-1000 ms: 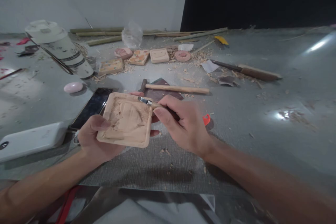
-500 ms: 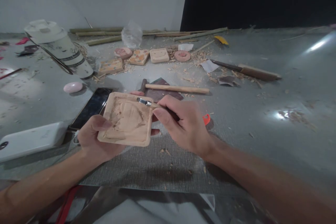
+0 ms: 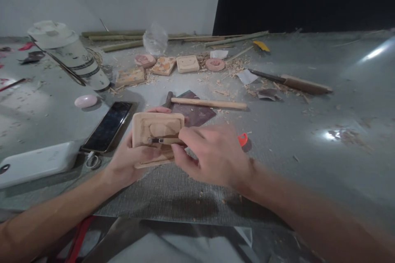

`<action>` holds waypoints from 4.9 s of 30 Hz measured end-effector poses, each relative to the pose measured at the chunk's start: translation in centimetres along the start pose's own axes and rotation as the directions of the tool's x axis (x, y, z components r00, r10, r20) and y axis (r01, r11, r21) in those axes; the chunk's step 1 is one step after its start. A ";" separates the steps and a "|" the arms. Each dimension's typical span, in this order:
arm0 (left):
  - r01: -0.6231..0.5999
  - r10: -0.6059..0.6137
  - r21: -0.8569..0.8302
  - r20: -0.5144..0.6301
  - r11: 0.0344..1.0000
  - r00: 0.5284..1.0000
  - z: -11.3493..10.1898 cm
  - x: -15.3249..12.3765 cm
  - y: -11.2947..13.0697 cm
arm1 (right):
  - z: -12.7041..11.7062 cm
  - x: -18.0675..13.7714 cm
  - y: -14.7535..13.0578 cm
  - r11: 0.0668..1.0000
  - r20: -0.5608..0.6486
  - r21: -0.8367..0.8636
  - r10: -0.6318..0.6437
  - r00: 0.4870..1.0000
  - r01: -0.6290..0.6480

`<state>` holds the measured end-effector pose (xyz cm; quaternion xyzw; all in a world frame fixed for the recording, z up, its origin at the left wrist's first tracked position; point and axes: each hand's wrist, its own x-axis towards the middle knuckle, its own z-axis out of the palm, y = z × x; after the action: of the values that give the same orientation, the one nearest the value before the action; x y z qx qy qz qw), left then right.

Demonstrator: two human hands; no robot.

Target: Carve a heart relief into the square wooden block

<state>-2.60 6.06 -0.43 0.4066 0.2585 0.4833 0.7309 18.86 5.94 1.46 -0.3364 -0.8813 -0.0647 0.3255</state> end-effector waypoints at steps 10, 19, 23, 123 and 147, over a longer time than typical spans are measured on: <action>-0.054 0.054 -0.005 0.044 0.999 0.998 -0.2 0.2 -0.3 | 0.1 -0.1 -0.1 1.000 0.027 0.007 0.020 0.999 -0.020; -0.086 0.082 0.066 0.062 0.994 0.995 -0.6 0.2 -0.8 | 0.2 -0.3 -0.1 0.998 0.062 0.042 0.038 0.997 -0.041; -0.059 0.056 0.025 0.107 0.998 0.993 -0.6 0.1 -0.9 | 0.0 -0.3 -0.2 0.997 0.088 0.056 0.040 0.995 -0.045; -0.008 0.008 0.100 -0.005 0.995 1.000 0.6 -1.0 -1.2 | -0.1 -0.2 -1.4 0.998 0.110 0.039 0.045 0.993 -0.050; -0.072 0.045 0.182 0.147 0.981 0.988 0.3 -0.4 0.2 | -0.8 1.1 -0.4 0.454 0.612 0.624 0.221 0.759 -0.636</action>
<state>-2.62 5.60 -0.09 0.5143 0.2379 0.4481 0.6914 18.45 5.95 2.80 -0.3734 -0.7400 0.5079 0.2346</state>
